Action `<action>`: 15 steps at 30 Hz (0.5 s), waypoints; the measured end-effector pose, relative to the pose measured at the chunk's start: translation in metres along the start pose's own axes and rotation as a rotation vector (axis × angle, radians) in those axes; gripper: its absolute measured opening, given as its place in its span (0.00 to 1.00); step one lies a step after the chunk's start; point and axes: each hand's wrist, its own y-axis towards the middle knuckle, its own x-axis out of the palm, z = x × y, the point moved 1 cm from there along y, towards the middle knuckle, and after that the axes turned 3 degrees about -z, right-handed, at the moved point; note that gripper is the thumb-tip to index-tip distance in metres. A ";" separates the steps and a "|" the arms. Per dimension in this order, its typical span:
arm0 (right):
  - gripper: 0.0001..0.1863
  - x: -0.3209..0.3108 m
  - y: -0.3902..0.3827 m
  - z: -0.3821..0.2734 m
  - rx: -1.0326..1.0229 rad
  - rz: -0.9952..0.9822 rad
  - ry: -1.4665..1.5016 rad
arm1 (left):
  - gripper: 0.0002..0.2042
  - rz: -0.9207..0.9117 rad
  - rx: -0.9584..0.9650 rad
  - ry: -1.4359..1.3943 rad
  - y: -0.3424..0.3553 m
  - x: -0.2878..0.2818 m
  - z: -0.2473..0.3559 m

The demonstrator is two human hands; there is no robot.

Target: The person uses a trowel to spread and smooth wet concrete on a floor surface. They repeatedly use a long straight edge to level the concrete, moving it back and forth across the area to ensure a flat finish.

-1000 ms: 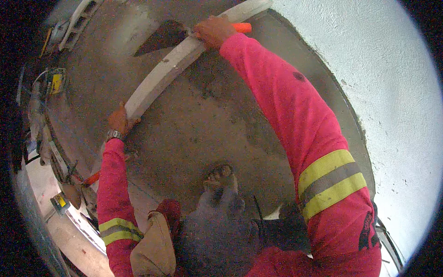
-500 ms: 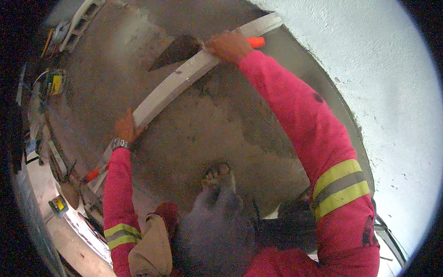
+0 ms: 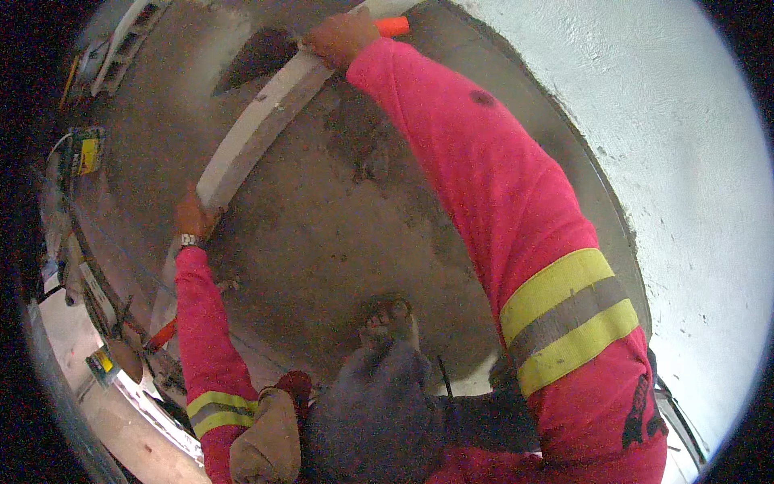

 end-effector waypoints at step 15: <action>0.07 0.024 -0.040 0.012 0.017 0.259 0.055 | 0.41 0.147 0.166 -0.037 -0.029 0.007 0.016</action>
